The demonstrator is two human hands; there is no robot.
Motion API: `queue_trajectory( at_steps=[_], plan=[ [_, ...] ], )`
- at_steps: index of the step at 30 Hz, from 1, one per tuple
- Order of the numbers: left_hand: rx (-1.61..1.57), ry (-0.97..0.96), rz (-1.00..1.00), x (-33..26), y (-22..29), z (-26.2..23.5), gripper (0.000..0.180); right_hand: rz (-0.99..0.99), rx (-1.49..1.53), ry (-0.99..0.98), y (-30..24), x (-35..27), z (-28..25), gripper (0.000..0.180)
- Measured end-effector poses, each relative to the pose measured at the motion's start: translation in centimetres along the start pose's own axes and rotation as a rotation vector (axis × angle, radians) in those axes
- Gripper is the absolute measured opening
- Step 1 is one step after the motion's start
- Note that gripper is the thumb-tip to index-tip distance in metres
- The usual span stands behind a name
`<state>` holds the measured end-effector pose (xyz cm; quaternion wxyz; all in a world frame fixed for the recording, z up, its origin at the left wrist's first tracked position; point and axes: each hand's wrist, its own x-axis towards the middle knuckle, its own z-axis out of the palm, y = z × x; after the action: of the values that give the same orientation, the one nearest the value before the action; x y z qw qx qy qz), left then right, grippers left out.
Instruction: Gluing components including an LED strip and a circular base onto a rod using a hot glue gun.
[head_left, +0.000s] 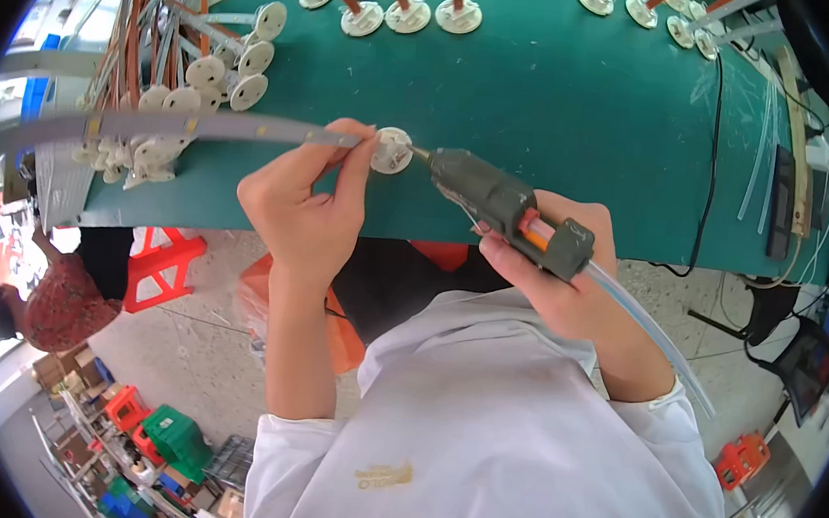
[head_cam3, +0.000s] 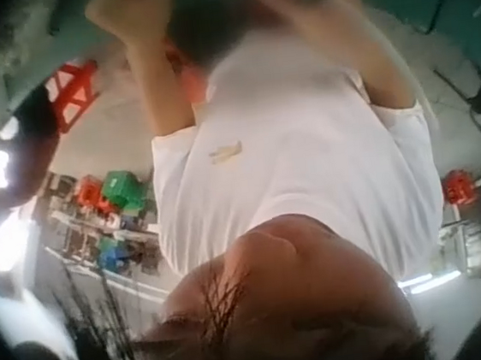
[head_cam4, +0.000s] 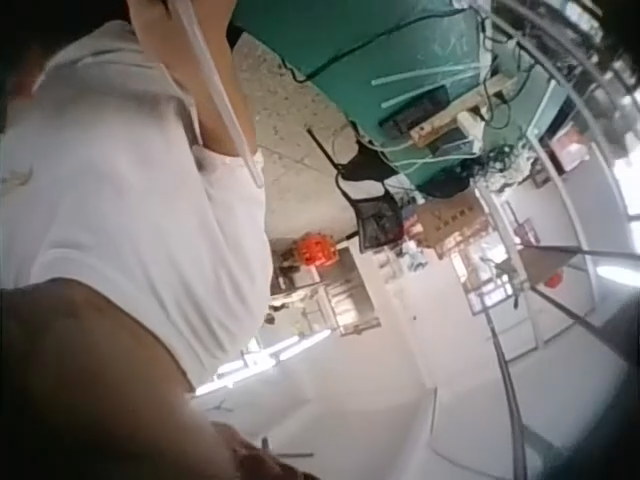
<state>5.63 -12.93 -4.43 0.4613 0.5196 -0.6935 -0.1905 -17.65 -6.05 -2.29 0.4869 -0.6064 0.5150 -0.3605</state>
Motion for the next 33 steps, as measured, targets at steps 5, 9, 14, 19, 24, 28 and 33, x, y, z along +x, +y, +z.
queue_trajectory(
  at_steps=[5, 9, 14, 19, 24, 28, 33],
  plan=[
    [0.046, -0.058, 0.120, 0.8, 0.0, -0.2, 0.009, 0.001, 0.065, 0.054, 1.0, 0.5, 1.6, 0.016],
    [0.076, -0.063, 0.155, 1.0, 0.6, -0.6, 0.010, 0.111, 0.034, 0.034, -0.1, 0.5, 1.4, 0.014],
    [0.064, -0.069, 0.121, 0.8, 0.5, -0.8, 0.009, 0.036, 0.022, 0.052, 0.5, 0.5, 2.0, 0.017],
    [0.061, -0.089, 0.077, 0.8, 0.8, -0.7, 0.008, -0.022, 0.004, 0.041, 0.7, 0.8, 2.1, 0.017],
    [0.020, -0.086, 0.033, 1.0, 0.7, -0.4, 0.007, -0.014, -0.072, 0.036, 0.3, 1.0, 1.7, 0.020],
    [-0.029, -0.089, 0.017, 0.9, 0.5, -0.5, 0.007, -0.003, -0.094, 0.066, 0.5, 0.8, 2.0, 0.022],
    [-0.010, -0.090, 0.026, 0.9, 0.9, -0.4, 0.005, -0.034, -0.129, 0.049, 1.0, 0.8, 1.8, 0.020]
  ],
)
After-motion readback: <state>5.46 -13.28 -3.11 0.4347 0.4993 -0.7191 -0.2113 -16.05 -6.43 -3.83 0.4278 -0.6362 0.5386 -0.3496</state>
